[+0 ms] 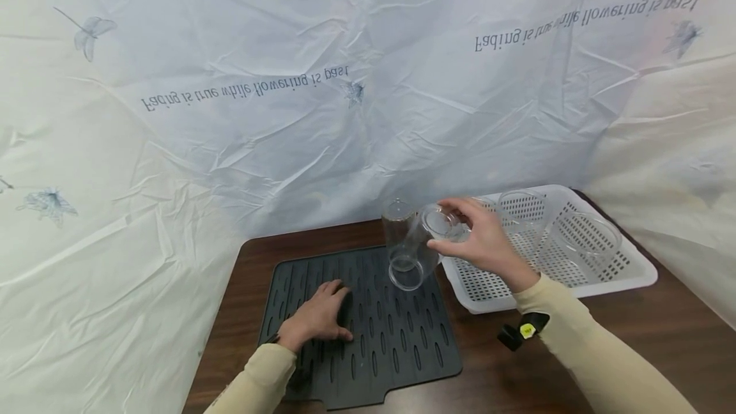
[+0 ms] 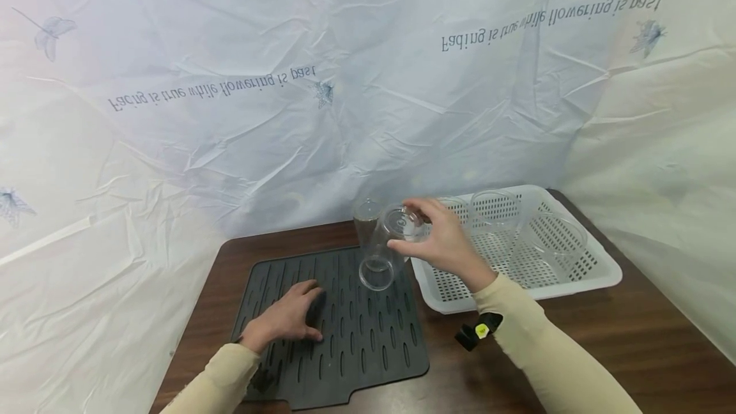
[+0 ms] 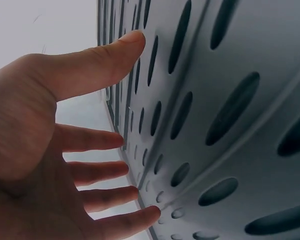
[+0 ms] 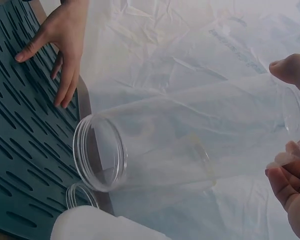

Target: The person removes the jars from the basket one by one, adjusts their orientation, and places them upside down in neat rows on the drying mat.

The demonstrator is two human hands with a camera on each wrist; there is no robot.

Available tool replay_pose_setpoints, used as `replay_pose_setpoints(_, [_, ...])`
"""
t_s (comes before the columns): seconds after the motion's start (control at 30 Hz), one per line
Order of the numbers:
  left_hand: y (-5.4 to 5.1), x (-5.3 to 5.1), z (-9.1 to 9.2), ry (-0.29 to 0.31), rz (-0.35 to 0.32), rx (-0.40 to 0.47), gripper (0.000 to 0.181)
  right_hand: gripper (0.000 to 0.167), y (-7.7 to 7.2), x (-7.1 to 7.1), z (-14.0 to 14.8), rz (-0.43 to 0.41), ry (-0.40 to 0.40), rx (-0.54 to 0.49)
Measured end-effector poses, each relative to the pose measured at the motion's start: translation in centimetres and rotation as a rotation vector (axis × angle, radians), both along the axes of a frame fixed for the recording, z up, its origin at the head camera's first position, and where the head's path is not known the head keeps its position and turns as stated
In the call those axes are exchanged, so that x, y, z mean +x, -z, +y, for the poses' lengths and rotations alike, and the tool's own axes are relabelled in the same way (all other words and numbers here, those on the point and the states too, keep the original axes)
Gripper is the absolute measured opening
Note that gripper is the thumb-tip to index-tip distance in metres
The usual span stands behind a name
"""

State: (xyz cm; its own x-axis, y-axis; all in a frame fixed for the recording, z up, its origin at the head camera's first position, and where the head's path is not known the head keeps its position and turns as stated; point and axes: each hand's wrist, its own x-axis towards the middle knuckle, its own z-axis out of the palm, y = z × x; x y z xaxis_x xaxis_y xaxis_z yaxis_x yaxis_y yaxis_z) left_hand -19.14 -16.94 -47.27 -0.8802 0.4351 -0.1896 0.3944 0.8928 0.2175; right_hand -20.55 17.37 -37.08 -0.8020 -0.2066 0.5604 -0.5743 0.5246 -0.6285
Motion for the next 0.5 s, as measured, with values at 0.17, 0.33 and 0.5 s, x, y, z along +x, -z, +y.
replay_pose_setpoints(0.17, [0.5,-0.1,-0.2,-0.011,-0.025,-0.011,0.093,0.067,-0.3,-0.2,-0.7,-0.019,0.015,0.041])
replay_pose_setpoints(0.33, [1.1,-0.2,-0.4,-0.019,-0.03,-0.022,0.093,0.069,-0.5,-0.5,-1.4,-0.051,0.017,0.073])
replay_pose_setpoints(0.5, [1.1,-0.3,-0.4,-0.012,-0.033,-0.025,0.092,0.07,-0.6,-1.1,-1.9,-0.072,0.028,0.098])
